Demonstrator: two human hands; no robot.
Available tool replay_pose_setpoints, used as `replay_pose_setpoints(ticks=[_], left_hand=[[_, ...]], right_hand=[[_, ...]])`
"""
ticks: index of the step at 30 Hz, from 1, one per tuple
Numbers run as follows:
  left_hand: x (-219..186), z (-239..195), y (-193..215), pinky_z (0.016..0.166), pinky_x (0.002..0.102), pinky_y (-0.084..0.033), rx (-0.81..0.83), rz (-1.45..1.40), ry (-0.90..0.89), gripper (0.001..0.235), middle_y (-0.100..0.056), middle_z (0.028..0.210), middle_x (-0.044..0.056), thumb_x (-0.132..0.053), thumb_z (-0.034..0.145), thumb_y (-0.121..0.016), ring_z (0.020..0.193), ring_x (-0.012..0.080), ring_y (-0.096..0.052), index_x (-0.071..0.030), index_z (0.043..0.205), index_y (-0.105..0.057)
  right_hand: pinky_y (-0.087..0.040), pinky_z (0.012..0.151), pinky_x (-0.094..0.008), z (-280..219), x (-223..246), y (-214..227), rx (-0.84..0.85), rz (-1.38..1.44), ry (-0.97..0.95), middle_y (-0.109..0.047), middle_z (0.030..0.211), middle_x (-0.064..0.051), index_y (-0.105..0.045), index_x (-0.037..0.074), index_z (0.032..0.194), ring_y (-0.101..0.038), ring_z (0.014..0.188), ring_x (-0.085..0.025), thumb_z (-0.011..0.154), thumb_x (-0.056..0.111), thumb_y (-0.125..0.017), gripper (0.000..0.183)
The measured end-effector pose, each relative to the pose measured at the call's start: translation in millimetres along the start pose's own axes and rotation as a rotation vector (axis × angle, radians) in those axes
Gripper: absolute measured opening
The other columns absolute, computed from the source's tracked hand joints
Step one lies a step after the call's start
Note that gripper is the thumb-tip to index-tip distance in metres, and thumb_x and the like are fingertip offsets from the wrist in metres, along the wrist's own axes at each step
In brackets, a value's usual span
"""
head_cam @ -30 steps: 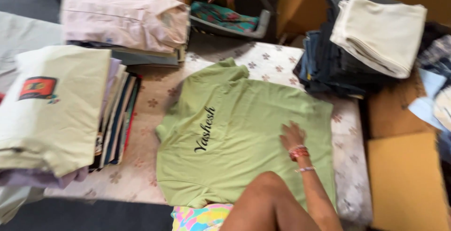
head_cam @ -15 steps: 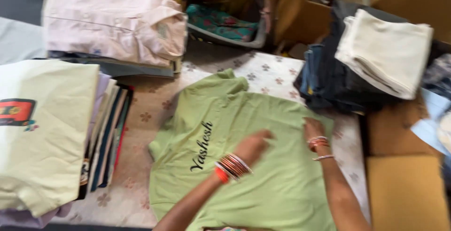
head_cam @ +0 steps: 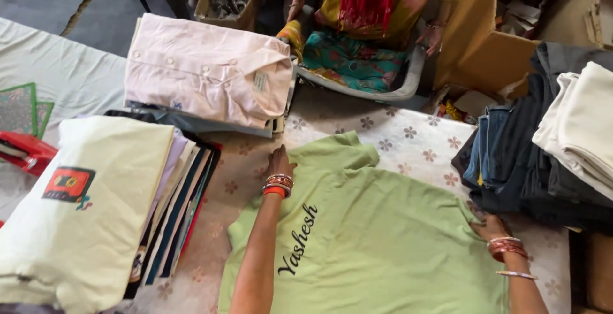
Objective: The person folds t-shirts one at a time on a padded table. They smooth a white graphic t-shirt flat, fold the sides in, fold it over into a rectangle, and stack it on a pile of folded clothes, then repeat the same folding sequence with a green t-shirt and place it on the stack.
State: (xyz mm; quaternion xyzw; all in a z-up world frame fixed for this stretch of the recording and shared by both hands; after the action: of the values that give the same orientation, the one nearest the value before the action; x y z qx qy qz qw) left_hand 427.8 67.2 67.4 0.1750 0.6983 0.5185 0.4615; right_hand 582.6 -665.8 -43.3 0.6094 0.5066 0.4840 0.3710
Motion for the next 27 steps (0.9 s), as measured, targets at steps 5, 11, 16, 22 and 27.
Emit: replay_pose_setpoints(ticks=[5,11,16,22,27], left_hand=[[6.0,16.2,-22.5,0.099,0.045,-0.053,0.253,0.047,0.109,0.047,-0.067,0.127,0.015,-0.018,0.079,-0.08,0.119,0.0344,-0.063,-0.011,0.123,-0.066],[4.2,40.0,-2.9,0.088,0.044,-0.056,0.277,-0.17,0.125,0.029,-0.072,0.105,0.021,-0.021,0.078,-0.081,0.101,0.038,-0.07,-0.006,0.102,-0.074],[8.7,50.7,-11.1,0.08,0.046,-0.055,0.155,-0.226,0.087,0.02,-0.072,0.101,0.021,-0.014,0.08,-0.077,0.093,0.0397,-0.069,-0.005,0.097,-0.07],[21.1,55.0,-24.7,0.081,0.046,-0.055,0.044,-0.522,0.081,0.009,-0.07,0.101,0.021,-0.007,0.09,-0.065,0.093,0.038,-0.071,-0.004,0.099,-0.064],[13.0,28.1,14.2,0.091,0.046,-0.052,-0.19,-0.325,-0.262,0.025,-0.068,0.113,0.018,-0.006,0.081,-0.065,0.11,0.0367,-0.062,-0.008,0.106,-0.065]], right_hand=[[-0.058,0.086,-0.042,-30.9,25.7,24.8,0.331,0.03,-0.027,-0.076,0.098,-0.019,-0.074,0.013,0.123,-0.073,0.094,-0.032,0.07,0.039,-0.086,0.059],[-0.051,0.07,-0.037,-43.7,13.8,26.8,0.166,0.253,0.113,-0.061,0.074,-0.009,-0.063,0.005,0.087,-0.058,0.072,-0.021,0.071,0.029,-0.086,0.036],[-0.046,0.061,-0.043,-42.9,-17.2,11.6,0.114,0.542,-0.01,-0.052,0.067,-0.01,-0.056,0.001,0.084,-0.051,0.065,-0.022,0.083,0.021,-0.082,0.033],[-0.05,0.096,-0.048,-97.3,77.4,72.4,-0.492,0.135,0.184,-0.061,0.105,-0.019,-0.058,0.001,0.104,-0.059,0.103,-0.037,0.084,0.014,-0.084,0.035],[-0.038,0.117,-0.057,-114.5,83.4,45.9,-0.626,0.28,0.084,-0.045,0.14,-0.034,-0.045,-0.007,0.138,-0.042,0.135,-0.05,0.09,0.004,-0.074,0.057]])
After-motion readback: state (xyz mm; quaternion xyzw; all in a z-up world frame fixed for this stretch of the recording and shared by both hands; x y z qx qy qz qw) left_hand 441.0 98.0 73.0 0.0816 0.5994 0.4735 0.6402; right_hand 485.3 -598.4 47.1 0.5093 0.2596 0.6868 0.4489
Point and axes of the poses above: each hand's wrist, its own z-axis towards the middle knuckle, its own y-axis out of the back of the hand, x = y × z, the point moved 5 cm from there along z, towards the middle knuckle
